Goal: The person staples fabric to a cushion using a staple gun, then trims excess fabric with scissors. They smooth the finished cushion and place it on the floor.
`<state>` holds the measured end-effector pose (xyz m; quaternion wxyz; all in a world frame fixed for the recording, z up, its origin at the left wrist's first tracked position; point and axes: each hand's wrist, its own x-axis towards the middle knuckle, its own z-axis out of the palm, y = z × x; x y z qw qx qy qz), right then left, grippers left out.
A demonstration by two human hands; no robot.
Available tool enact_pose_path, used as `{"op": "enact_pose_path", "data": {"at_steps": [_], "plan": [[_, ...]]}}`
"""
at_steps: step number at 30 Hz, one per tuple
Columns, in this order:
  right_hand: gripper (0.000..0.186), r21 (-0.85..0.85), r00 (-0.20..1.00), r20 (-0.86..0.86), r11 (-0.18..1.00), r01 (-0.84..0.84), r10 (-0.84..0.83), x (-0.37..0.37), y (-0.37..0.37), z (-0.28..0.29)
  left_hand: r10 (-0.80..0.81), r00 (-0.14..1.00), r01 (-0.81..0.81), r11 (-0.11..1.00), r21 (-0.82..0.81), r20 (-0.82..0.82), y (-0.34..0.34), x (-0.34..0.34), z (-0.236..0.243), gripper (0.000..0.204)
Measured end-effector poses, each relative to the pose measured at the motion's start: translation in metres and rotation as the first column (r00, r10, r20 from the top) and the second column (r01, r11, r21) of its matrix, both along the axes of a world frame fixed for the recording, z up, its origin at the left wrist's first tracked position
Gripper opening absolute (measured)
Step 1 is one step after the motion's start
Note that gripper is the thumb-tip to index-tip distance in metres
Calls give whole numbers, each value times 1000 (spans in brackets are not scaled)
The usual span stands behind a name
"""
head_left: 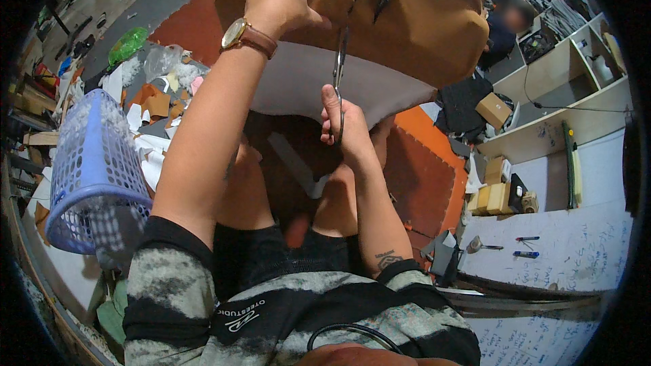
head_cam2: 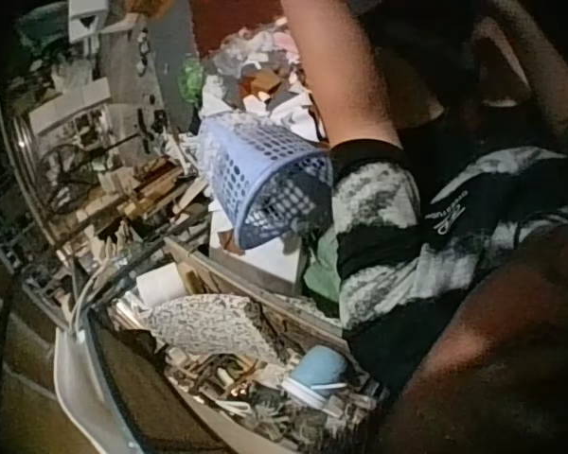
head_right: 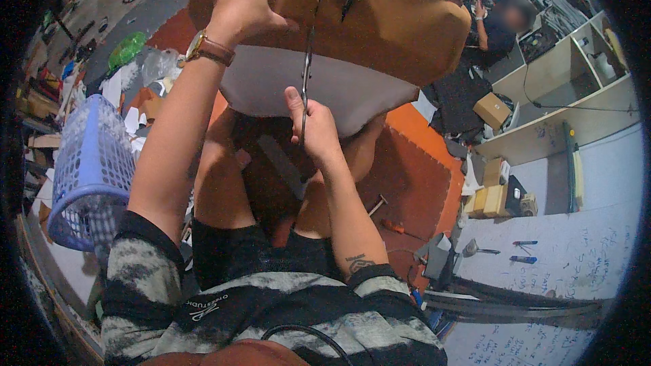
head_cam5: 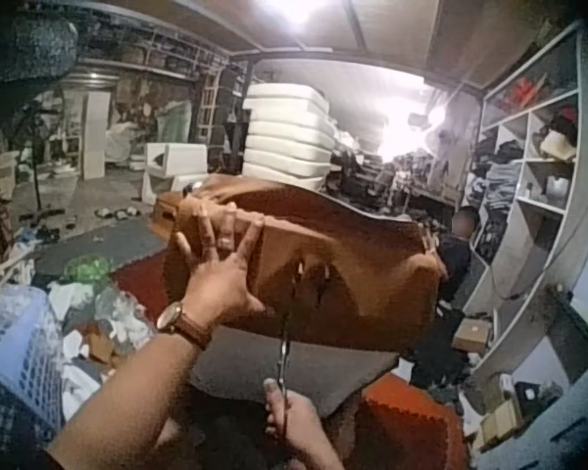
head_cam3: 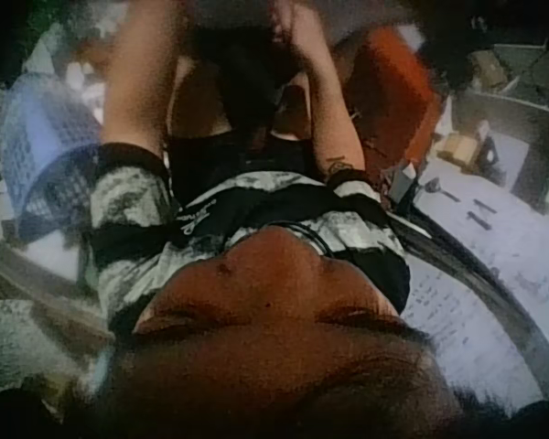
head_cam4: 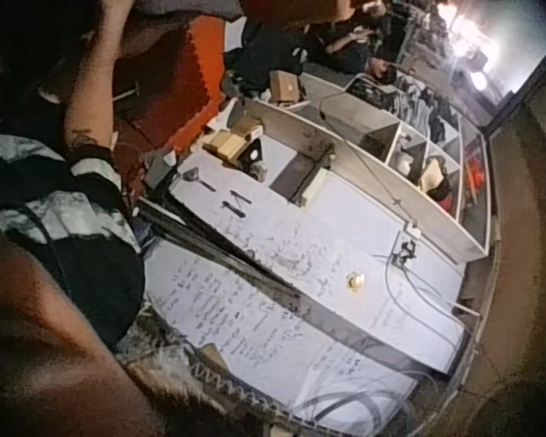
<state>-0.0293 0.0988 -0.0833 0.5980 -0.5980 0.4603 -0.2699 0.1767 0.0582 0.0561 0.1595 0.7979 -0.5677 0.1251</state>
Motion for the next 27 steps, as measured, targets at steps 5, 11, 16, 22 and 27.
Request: {"op": "enact_pose_path", "data": {"at_steps": [5, 11, 16, 22, 27], "plan": [[63, -150, 994, -82, 987, 62, -75, 8, -4, -16, 5, 1000, -5, 1000, -7, 12, 2, -2, 0, 153], [68, -552, 958, -114, 819, 158, -262, 15, -19, -25, 7, 1000, -6, 999, -45, 28, -3, 1, -6, 152], [73, -406, 962, -96, 892, 198, -257, 29, -36, -3, -18, 1000, 19, 997, -71, 23, 1, 6, -11, 153], [65, -545, 968, -33, 816, 193, -251, 26, -33, -22, -28, 1000, 28, 998, -57, 12, -5, 3, -4, 153], [57, -330, 981, 86, 924, 192, -173, 5, -3, -34, 8, 1000, -7, 999, -45, 30, -5, 6, -4, 156]]}}
